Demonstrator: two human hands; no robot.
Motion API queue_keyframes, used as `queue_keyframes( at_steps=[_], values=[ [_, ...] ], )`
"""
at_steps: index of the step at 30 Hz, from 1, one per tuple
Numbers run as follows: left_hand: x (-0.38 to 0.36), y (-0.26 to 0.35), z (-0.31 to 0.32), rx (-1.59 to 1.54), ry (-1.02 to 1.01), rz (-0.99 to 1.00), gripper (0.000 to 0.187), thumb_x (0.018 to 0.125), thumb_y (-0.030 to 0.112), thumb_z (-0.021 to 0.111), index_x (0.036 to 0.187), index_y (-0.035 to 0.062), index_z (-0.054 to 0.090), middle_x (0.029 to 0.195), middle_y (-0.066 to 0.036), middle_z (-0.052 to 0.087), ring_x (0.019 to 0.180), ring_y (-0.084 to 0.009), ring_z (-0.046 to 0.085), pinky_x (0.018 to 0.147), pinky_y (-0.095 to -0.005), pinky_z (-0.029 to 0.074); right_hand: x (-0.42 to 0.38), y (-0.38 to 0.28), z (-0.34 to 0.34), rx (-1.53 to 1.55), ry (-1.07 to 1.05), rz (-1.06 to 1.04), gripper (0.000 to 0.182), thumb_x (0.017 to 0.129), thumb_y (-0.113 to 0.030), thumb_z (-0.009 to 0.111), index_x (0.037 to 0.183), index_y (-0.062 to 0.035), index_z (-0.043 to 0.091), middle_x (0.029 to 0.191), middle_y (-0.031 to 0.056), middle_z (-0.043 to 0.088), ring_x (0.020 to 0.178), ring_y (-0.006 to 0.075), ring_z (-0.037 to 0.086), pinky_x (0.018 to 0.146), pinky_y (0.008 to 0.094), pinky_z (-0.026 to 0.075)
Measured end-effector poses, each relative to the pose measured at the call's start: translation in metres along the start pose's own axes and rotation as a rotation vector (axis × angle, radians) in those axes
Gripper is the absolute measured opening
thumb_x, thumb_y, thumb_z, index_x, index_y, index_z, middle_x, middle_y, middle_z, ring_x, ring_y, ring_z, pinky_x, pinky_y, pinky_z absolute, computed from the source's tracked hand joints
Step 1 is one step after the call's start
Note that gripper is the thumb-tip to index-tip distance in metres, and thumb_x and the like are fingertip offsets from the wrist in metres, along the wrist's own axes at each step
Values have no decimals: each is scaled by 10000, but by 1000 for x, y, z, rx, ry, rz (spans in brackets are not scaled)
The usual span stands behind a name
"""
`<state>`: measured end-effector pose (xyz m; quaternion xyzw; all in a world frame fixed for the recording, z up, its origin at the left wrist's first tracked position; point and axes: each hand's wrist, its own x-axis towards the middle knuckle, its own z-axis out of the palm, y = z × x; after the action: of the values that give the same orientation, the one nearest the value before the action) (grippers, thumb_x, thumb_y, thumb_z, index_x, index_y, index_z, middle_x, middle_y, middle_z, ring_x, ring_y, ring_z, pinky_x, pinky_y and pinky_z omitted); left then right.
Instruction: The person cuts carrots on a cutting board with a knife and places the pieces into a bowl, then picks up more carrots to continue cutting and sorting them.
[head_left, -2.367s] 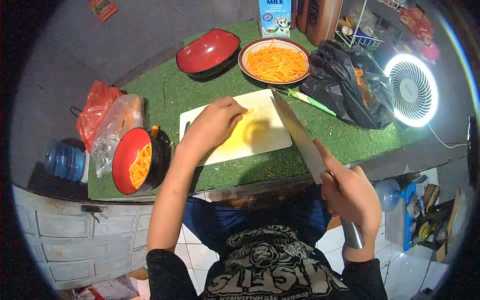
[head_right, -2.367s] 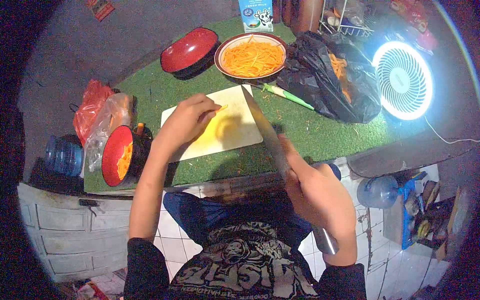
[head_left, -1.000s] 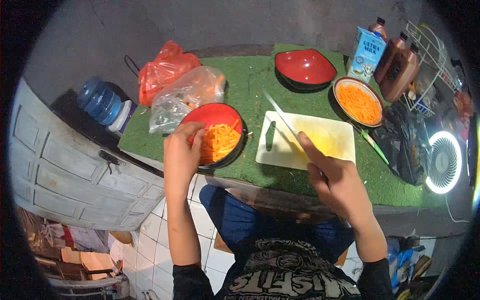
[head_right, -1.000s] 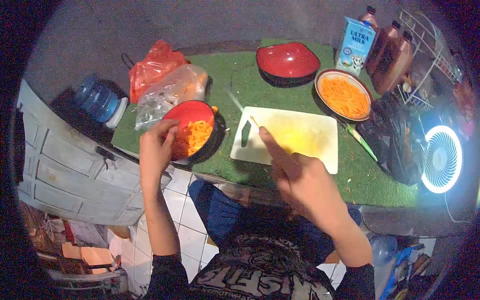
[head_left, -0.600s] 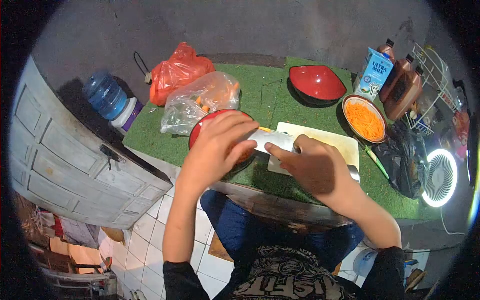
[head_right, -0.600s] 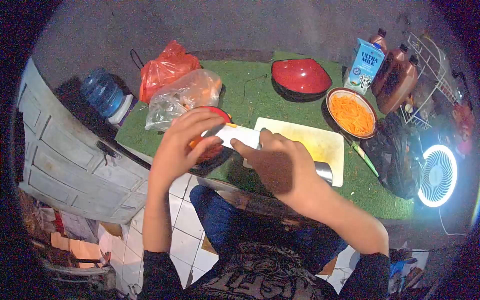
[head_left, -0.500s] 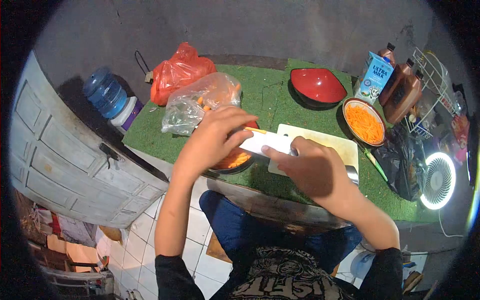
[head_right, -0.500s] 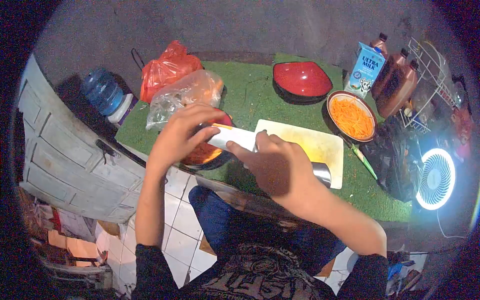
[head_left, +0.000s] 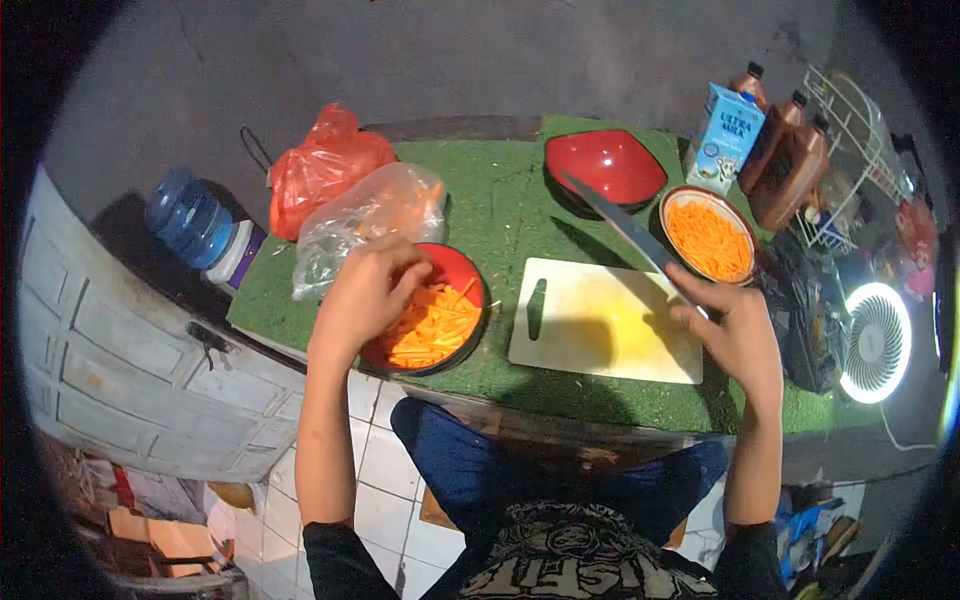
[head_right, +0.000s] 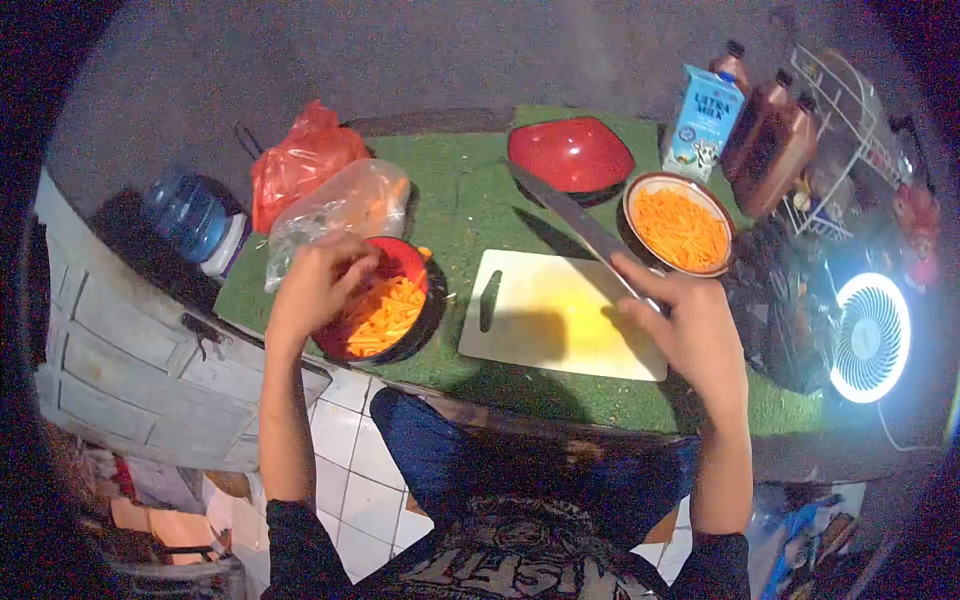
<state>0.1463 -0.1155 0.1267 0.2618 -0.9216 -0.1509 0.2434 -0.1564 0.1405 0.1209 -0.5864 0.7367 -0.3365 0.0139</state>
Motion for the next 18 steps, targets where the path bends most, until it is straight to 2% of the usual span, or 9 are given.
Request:
queue_keyframes(
  at_steps=[2,3,4,7,8,12,14,15,18],
  values=[
    [26,15,8,33,32,71,185,858,142,685,933,-24,720,904,-192,693,870,-352,662,810,-407,517,8,-3,-8,138,-91,193,457,877,-175,706,1328,-170,632,656,102,613,595,156,571,605,326,467],
    [42,19,13,84,-57,81,191,863,152,684,937,-20,722,885,-191,697,854,-351,665,801,-407,519,13,-5,-10,210,-133,287,455,896,-171,693,1344,-157,619,634,78,596,587,112,557,590,309,461],
    [58,22,20,138,-146,90,197,869,163,683,942,-16,724,867,-190,701,839,-350,669,791,-407,522,17,0,-4,534,-149,347,451,940,-186,651,1381,-120,584,661,12,571,610,35,521,559,255,438],
    [109,13,40,391,-548,31,316,835,307,738,903,-2,739,813,-172,721,776,-333,694,720,-423,539,32,17,12,1000,-122,396,464,946,-185,656,1394,-97,570,748,-25,614,629,29,538,577,196,446],
    [125,6,50,527,-677,-6,343,816,341,753,877,3,743,804,-161,725,761,-322,698,702,-425,542,35,20,13,1130,-146,444,465,941,-170,661,1389,-83,571,753,-25,611,628,31,543,586,204,457],
    [160,14,79,884,-1193,-343,419,732,443,795,806,32,761,785,-113,735,742,-273,701,671,-420,551,31,23,8,1003,-230,388,469,944,-157,662,1391,-59,558,729,-27,599,606,35,550,543,207,458],
    [162,-41,103,879,-1270,-213,389,728,433,790,782,48,766,780,-87,732,727,-248,693,659,-409,552,24,33,10,962,-174,295,453,953,-123,642,1393,-63,557,728,-22,601,589,35,543,525,207,453],
    [163,-44,105,875,-1308,-145,375,727,428,787,771,56,769,778,-75,731,719,-235,689,652,-404,553,22,38,10,940,-144,250,446,957,-106,632,1394,-65,556,728,-20,602,581,36,539,517,207,451],
    [160,-45,105,798,-1245,-228,354,719,408,782,775,59,771,809,-70,735,724,-227,690,652,-394,552,20,42,10,921,-97,264,427,967,-164,612,1392,-165,574,714,-24,575,573,53,544,526,228,481]
  ],
)
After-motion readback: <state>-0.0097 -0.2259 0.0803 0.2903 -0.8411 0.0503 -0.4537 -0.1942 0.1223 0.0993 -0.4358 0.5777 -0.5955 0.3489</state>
